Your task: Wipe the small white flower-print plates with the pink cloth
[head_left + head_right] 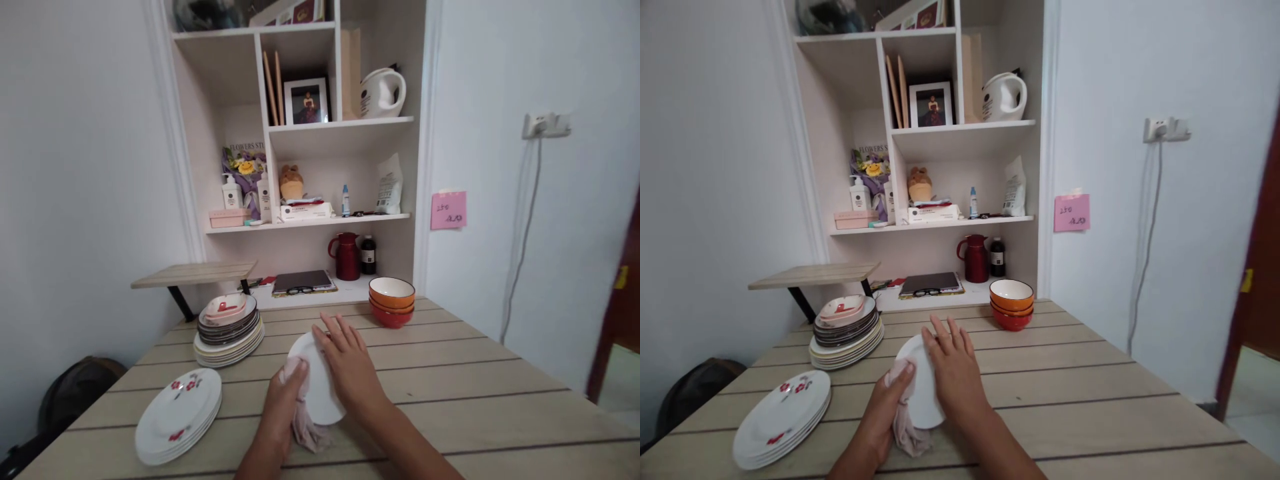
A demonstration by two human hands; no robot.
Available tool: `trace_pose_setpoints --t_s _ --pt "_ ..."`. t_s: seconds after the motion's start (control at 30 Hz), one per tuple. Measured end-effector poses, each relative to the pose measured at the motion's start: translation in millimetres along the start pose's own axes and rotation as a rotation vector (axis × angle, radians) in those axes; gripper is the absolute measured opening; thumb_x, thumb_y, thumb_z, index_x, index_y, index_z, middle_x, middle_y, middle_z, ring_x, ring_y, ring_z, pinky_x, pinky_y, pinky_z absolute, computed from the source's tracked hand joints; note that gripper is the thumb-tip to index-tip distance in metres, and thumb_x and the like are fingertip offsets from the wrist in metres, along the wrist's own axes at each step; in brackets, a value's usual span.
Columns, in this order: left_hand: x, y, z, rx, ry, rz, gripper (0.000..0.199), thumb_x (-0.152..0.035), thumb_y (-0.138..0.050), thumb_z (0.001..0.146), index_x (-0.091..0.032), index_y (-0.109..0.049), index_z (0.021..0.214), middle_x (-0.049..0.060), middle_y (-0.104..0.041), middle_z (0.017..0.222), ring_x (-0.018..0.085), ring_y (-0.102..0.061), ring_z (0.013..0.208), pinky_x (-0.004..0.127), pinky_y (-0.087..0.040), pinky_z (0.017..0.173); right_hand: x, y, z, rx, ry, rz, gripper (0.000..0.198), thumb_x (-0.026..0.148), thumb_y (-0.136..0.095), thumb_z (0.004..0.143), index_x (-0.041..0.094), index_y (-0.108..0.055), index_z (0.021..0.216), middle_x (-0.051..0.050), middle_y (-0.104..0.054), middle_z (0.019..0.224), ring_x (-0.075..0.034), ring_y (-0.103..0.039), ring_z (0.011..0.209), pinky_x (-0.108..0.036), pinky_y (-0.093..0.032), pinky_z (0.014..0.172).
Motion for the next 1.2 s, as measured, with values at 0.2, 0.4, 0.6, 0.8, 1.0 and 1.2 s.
trace_pose_setpoints --t_s 0.2,0.4,0.6,0.8,1.0,1.2 --pt "-2.4 -1.1 -1.9 -0.023 0.025 0.01 0.056 -0.043 -0.086 0.059 -0.01 -0.069 0.1 0.013 -0.076 0.088 0.029 -0.073 0.079 0.037 -0.06 0.069 -6.4 1.4 0.9 0.027 -0.054 0.311 0.057 0.008 -0.043 0.086 0.029 -0.049 0.139 -0.006 -0.049 0.146 -0.028 -0.04 0.136 -0.048 -0.03 0.11" --pt "1.7 -4.5 -6.0 0.029 0.077 0.055 0.055 -0.045 -0.086 0.059 -0.01 -0.068 0.098 0.012 -0.076 0.081 0.027 -0.073 0.075 0.038 -0.06 0.073 -27.5 -2.9 -2.7 0.102 -0.396 1.063 0.033 0.03 -0.062 0.078 0.023 -0.066 0.11 -0.004 -0.072 0.094 -0.022 -0.063 0.082 -0.032 -0.048 0.073" --pt "1.1 -5.1 -6.9 0.024 0.098 0.048 0.053 -0.044 -0.085 0.061 -0.009 -0.069 0.098 0.013 -0.076 0.082 0.027 -0.073 0.074 0.037 -0.06 0.071 -26.0 -21.5 -8.6 0.111 -0.626 1.366 0.026 0.037 -0.069 0.068 0.018 -0.066 0.085 0.003 -0.06 0.06 -0.011 -0.047 0.05 -0.022 -0.034 0.048" --pt "0.2 -6.6 -6.5 0.011 0.087 -0.037 0.051 -0.042 -0.081 0.066 -0.01 -0.069 0.104 0.013 -0.077 0.083 0.027 -0.073 0.074 0.035 -0.059 0.067 -25.0 -29.1 -12.0 -0.027 -0.706 1.422 0.033 0.041 -0.07 0.066 0.018 -0.065 0.09 0.001 -0.061 0.064 -0.013 -0.048 0.051 -0.024 -0.036 0.049" --pt "-1.2 -8.3 -7.9 -0.008 0.048 -0.015 0.056 -0.048 -0.081 0.064 -0.01 -0.069 0.104 0.011 -0.076 0.077 0.028 -0.073 0.075 0.035 -0.059 0.068 -26.8 -28.3 -16.9 -0.13 -0.752 1.386 0.037 0.046 -0.07 0.066 0.02 -0.063 0.092 0.003 -0.058 0.061 -0.013 -0.047 0.05 -0.024 -0.036 0.047" --pt "0.7 -6.6 -7.9 -0.025 0.043 -0.01 0.062 -0.052 -0.081 0.064 -0.01 -0.068 0.108 0.012 -0.076 0.081 0.028 -0.073 0.08 0.036 -0.058 0.075 -27.4 -34.3 -22.0 -0.212 -0.821 1.431 0.037 0.045 -0.069 0.07 0.023 -0.06 0.098 0.002 -0.063 0.07 -0.014 -0.052 0.056 -0.025 -0.041 0.051"
Point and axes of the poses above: each hand's wrist, its own z-axis towards the middle knuckle, its own y-axis out of the back of the hand, x = y × z, the point moved 6 cm from there along z, towards the middle knuckle
